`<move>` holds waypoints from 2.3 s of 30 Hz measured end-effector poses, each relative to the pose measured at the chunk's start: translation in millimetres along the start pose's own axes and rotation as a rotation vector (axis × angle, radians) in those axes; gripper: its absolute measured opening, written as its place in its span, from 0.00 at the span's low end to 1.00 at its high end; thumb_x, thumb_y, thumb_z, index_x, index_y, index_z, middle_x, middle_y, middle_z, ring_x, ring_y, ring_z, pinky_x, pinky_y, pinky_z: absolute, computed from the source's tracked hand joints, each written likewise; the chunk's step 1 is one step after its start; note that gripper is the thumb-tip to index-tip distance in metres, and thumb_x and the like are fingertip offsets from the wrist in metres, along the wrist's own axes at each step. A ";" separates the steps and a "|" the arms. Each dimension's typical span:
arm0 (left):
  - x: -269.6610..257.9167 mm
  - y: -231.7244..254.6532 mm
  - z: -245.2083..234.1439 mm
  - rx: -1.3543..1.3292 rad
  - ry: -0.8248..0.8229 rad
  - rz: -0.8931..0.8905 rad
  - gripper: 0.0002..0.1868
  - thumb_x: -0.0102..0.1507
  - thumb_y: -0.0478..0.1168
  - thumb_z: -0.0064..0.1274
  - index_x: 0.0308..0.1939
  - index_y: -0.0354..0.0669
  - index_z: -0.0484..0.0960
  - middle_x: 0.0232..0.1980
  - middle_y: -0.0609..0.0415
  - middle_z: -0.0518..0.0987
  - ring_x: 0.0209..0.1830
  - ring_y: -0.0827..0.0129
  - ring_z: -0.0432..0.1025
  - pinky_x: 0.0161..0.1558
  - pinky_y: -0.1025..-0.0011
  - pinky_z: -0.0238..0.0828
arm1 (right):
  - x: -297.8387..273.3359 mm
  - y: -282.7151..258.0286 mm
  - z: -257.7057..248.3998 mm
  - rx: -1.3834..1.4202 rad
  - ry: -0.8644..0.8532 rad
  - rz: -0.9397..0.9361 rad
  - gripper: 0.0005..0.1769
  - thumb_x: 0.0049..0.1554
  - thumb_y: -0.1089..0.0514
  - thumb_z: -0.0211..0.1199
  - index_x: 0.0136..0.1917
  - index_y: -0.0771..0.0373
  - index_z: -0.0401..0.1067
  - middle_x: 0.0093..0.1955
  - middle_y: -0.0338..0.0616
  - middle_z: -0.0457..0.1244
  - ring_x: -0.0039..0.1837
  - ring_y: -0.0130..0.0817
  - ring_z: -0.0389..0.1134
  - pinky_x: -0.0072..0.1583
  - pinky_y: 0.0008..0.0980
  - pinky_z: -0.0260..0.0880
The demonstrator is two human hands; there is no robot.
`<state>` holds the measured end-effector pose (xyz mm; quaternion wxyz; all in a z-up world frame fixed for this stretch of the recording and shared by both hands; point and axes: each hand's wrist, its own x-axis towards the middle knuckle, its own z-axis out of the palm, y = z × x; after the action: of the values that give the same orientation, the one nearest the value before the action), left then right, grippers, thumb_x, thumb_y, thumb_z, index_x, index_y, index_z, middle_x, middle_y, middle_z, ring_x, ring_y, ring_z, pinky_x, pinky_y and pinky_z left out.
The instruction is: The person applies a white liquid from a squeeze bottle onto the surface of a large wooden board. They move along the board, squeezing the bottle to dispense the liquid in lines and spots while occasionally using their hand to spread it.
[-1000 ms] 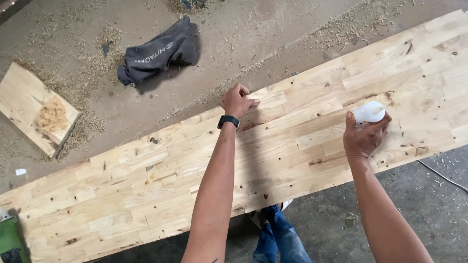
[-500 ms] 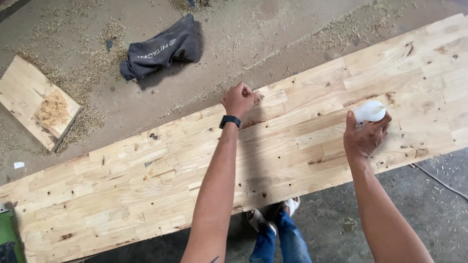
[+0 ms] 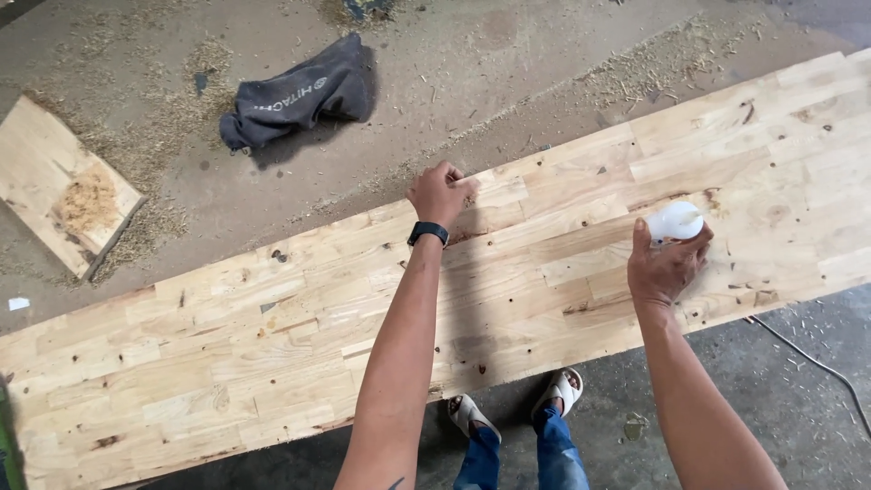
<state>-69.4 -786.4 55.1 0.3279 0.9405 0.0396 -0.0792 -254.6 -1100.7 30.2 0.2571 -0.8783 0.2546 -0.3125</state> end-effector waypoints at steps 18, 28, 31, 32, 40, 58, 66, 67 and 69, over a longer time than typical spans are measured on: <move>-7.7 -20.2 16.5 -0.113 0.235 0.154 0.14 0.59 0.36 0.52 0.18 0.50 0.73 0.29 0.65 0.85 0.31 0.65 0.72 0.44 0.54 0.62 | 0.1 -4.7 -2.7 -0.018 -0.048 0.039 0.40 0.66 0.42 0.67 0.72 0.67 0.48 0.61 0.64 0.65 0.64 0.61 0.62 0.63 0.60 0.59; -137.2 -59.7 -44.5 0.459 0.001 0.260 0.36 0.69 0.58 0.30 0.81 0.56 0.46 0.85 0.51 0.44 0.85 0.58 0.36 0.74 0.32 0.22 | -0.3 5.6 3.7 -0.032 -0.051 0.046 0.43 0.65 0.39 0.67 0.73 0.66 0.46 0.63 0.61 0.66 0.63 0.62 0.63 0.61 0.61 0.56; -189.3 -159.7 -56.8 0.307 0.152 0.049 0.41 0.68 0.59 0.33 0.81 0.53 0.40 0.85 0.53 0.38 0.85 0.60 0.31 0.76 0.40 0.19 | -4.1 -19.3 -13.9 0.039 -0.008 -0.108 0.37 0.61 0.43 0.70 0.67 0.68 0.56 0.57 0.62 0.65 0.55 0.64 0.66 0.57 0.55 0.59; -209.7 -205.0 -55.9 0.125 0.287 -0.057 0.40 0.71 0.59 0.22 0.82 0.50 0.32 0.86 0.56 0.32 0.86 0.64 0.27 0.79 0.53 0.09 | -7.9 -28.7 -20.0 0.068 0.006 -0.230 0.37 0.59 0.43 0.71 0.65 0.72 0.61 0.55 0.63 0.64 0.54 0.65 0.65 0.57 0.52 0.59; -260.8 -174.3 -138.6 0.386 0.196 -0.408 0.39 0.71 0.62 0.27 0.83 0.60 0.37 0.86 0.48 0.32 0.85 0.52 0.25 0.74 0.31 0.19 | -90.2 -131.3 -32.9 0.352 -0.316 -0.096 0.29 0.54 0.47 0.75 0.55 0.65 0.62 0.42 0.64 0.63 0.47 0.69 0.67 0.49 0.55 0.65; -256.6 -188.3 -132.3 0.393 0.320 -0.338 0.40 0.68 0.59 0.35 0.82 0.54 0.48 0.85 0.43 0.43 0.85 0.50 0.34 0.75 0.37 0.21 | -61.8 -155.5 23.2 0.061 -0.696 0.160 0.30 0.53 0.31 0.73 0.57 0.53 0.77 0.48 0.55 0.70 0.54 0.57 0.72 0.54 0.51 0.72; -254.9 -196.0 -127.4 0.422 0.369 -0.307 0.41 0.67 0.59 0.37 0.82 0.53 0.50 0.84 0.42 0.46 0.85 0.49 0.36 0.75 0.37 0.22 | -55.8 -167.7 22.1 0.011 -0.731 0.197 0.31 0.55 0.32 0.70 0.59 0.56 0.78 0.51 0.62 0.69 0.59 0.63 0.69 0.59 0.56 0.68; -255.2 -195.1 -128.3 0.413 0.359 -0.314 0.40 0.67 0.59 0.36 0.82 0.53 0.50 0.84 0.42 0.45 0.85 0.50 0.36 0.75 0.36 0.22 | -56.1 -165.5 23.2 0.007 -0.731 0.198 0.31 0.55 0.31 0.71 0.59 0.56 0.78 0.51 0.61 0.69 0.59 0.63 0.69 0.59 0.56 0.69; -255.4 -194.2 -129.0 0.403 0.349 -0.321 0.40 0.68 0.59 0.36 0.82 0.53 0.49 0.84 0.43 0.44 0.85 0.50 0.35 0.75 0.36 0.23 | -55.7 -164.3 24.5 0.001 -0.732 0.199 0.31 0.55 0.31 0.71 0.59 0.55 0.78 0.51 0.60 0.70 0.59 0.62 0.69 0.60 0.55 0.69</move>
<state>-329.6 -560.0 80.8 0.1063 0.9677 0.2269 0.0262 -228.5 -938.4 90.8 0.3607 -0.9027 0.2297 0.0481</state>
